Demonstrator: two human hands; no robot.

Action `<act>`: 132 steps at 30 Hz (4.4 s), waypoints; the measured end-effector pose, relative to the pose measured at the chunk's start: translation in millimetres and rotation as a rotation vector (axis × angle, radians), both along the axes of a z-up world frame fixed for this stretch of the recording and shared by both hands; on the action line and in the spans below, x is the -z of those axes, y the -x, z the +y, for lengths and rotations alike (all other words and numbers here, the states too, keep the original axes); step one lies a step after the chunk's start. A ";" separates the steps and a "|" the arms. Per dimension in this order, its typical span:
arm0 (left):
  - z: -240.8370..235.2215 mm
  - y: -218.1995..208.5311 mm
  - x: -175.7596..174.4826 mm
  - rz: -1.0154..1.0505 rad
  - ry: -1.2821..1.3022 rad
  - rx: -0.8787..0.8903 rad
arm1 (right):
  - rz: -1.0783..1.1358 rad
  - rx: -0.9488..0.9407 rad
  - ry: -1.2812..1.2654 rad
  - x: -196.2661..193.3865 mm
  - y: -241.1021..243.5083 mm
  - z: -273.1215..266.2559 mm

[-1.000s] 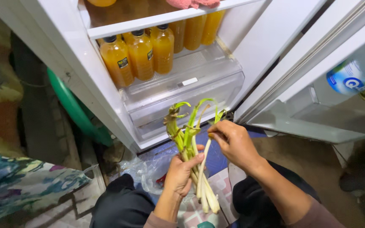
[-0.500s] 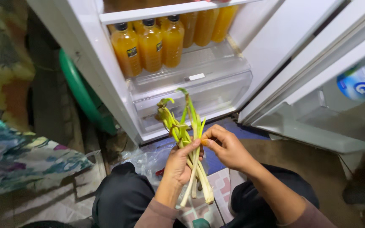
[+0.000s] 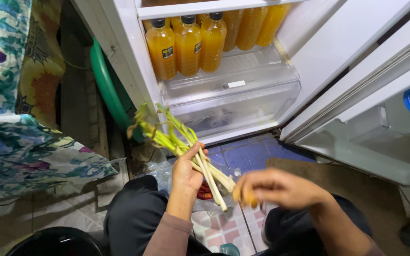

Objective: The person sits on the floor in front of an open refrigerator, removes a plastic bag containing green onions, and trims the root ends and outer layers from each stalk by hand. The trimmed onions are placed back into the bag.

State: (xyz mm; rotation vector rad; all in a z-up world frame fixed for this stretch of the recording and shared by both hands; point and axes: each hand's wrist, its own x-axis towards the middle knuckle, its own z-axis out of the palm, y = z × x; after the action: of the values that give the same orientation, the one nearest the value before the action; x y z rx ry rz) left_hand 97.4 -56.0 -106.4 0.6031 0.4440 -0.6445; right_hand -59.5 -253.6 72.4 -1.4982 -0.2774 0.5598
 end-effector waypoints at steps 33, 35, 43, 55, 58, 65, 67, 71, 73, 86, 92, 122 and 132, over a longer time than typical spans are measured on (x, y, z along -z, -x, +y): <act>-18.5 7.6 14.5 0.056 -0.173 -0.010 | -0.442 -0.512 -0.221 -3.5 33.4 25.4; -20.5 8.8 15.4 0.049 -0.167 0.005 | -0.614 -0.676 -0.411 11.8 27.1 20.8; -20.2 6.7 -0.2 -0.001 -0.152 0.044 | -0.497 -0.321 -0.688 -9.4 41.2 10.8; -17.6 33.3 -57.8 -0.187 0.007 0.356 | -0.316 0.669 0.365 17.7 -53.3 -19.0; -17.0 32.4 -58.6 -0.201 -0.023 0.381 | -0.845 0.569 0.690 13.7 -53.8 -11.7; -16.1 26.0 -52.7 -0.107 0.071 0.373 | -0.933 0.492 0.974 2.7 -59.3 2.8; -15.4 25.8 -51.0 -0.085 0.104 0.382 | -0.981 0.485 0.950 2.0 -61.2 3.8; -13.0 24.4 -51.3 -0.054 0.152 0.370 | -0.968 0.460 0.955 2.3 -62.0 2.2; -12.4 23.2 -52.5 -0.080 0.123 0.356 | -0.995 0.447 0.944 6.4 -61.2 2.0; -27.9 26.2 -58.3 -0.213 -0.045 0.238 | -0.286 1.016 0.620 78.0 -81.0 26.7; -25.8 19.8 -55.7 -0.279 -0.059 0.185 | -1.069 0.762 1.082 73.0 -85.9 25.4; -9.4 25.1 -60.5 -0.306 -0.057 0.267 | -0.819 0.599 1.079 50.4 -67.3 17.2; -9.1 28.8 -56.4 -0.317 -0.073 0.070 | -0.113 0.865 0.446 41.0 -71.9 -42.5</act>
State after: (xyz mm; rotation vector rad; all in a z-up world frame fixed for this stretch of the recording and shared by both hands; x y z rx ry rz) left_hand 68.6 -65.1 -50.0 0.7780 0.1505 -0.5879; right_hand 12.4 -296.1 31.5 -1.8923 0.4360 -0.1768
